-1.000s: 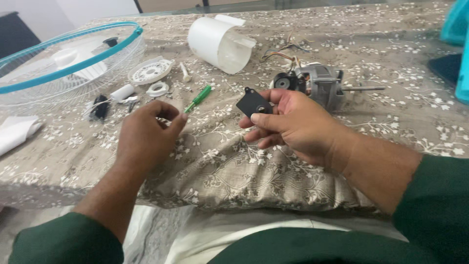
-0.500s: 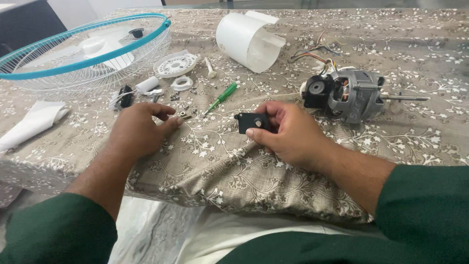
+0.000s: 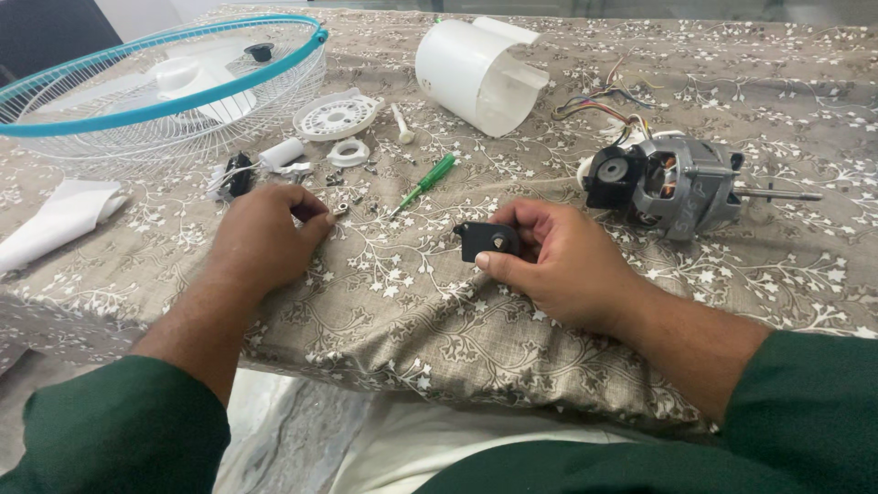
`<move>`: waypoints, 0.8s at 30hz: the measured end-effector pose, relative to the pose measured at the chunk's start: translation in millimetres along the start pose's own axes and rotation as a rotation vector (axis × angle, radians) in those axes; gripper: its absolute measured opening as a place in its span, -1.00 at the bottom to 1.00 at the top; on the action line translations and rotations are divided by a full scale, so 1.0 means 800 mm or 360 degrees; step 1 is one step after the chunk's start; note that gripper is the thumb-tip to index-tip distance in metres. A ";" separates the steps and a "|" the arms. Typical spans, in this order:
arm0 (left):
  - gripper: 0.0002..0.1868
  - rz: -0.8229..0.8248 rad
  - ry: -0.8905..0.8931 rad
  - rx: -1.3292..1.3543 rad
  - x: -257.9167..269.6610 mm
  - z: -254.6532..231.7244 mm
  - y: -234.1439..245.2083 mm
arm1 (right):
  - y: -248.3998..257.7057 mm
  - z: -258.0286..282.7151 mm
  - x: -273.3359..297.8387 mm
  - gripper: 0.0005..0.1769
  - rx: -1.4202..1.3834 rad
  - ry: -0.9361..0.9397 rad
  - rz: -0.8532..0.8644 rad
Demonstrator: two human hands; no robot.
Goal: The person reassembles an electric fan motor by hand, connecting wires, attaching a black plastic housing, inserting a white plastic component, and securing parts with a green screwdriver. The workspace contains disassembled fan parts and tools on a patterned tablecloth.
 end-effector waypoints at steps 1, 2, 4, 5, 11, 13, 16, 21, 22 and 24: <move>-0.74 -0.0007 0.0017 0.0004 0.000 0.003 0.001 | 0.000 0.000 0.000 -0.77 -0.0004 0.0006 -0.0001; -0.74 -0.0012 0.0034 0.0006 0.001 0.005 0.004 | -0.001 0.001 0.000 -0.77 -0.0010 0.0012 -0.0001; -0.71 -0.0012 0.0048 0.0013 0.000 0.004 0.005 | -0.001 0.005 0.000 -0.77 0.0010 0.0037 -0.0010; -0.70 -0.0012 0.0055 0.0016 0.000 0.003 0.005 | 0.000 0.008 0.001 -0.78 0.0036 0.0056 -0.0019; -0.57 -0.0045 -0.0119 -0.0106 -0.014 -0.034 -0.002 | 0.004 0.004 0.004 -0.79 0.0152 -0.0105 -0.0074; -0.62 -0.0002 -0.0209 -0.0098 -0.019 -0.048 -0.010 | 0.002 0.007 0.005 -0.80 0.0121 -0.0064 -0.0055; -0.73 0.0101 -0.0260 -0.0100 -0.025 -0.061 -0.021 | 0.001 0.007 0.005 -0.79 0.0051 -0.0033 -0.0018; -0.79 0.0124 -0.0180 -0.0107 -0.029 -0.057 -0.025 | 0.000 0.004 0.003 -0.78 0.0018 -0.0003 0.0006; -0.79 0.0132 -0.0145 -0.0107 -0.030 -0.054 -0.027 | -0.001 0.004 0.002 -0.78 0.0006 0.0004 0.0012; -0.77 0.0091 -0.0150 -0.0127 -0.031 -0.053 -0.027 | -0.001 0.005 0.002 -0.78 -0.0018 0.0016 0.0022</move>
Point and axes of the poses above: each hand's wrist, its own x-axis away from the middle knuckle, its own y-axis out of the back of the hand, z = x × y, the point moved 10 cm from there along -x, towards the middle knuckle, and after that the axes turned 13 degrees about -y, right-handed, at the moved point
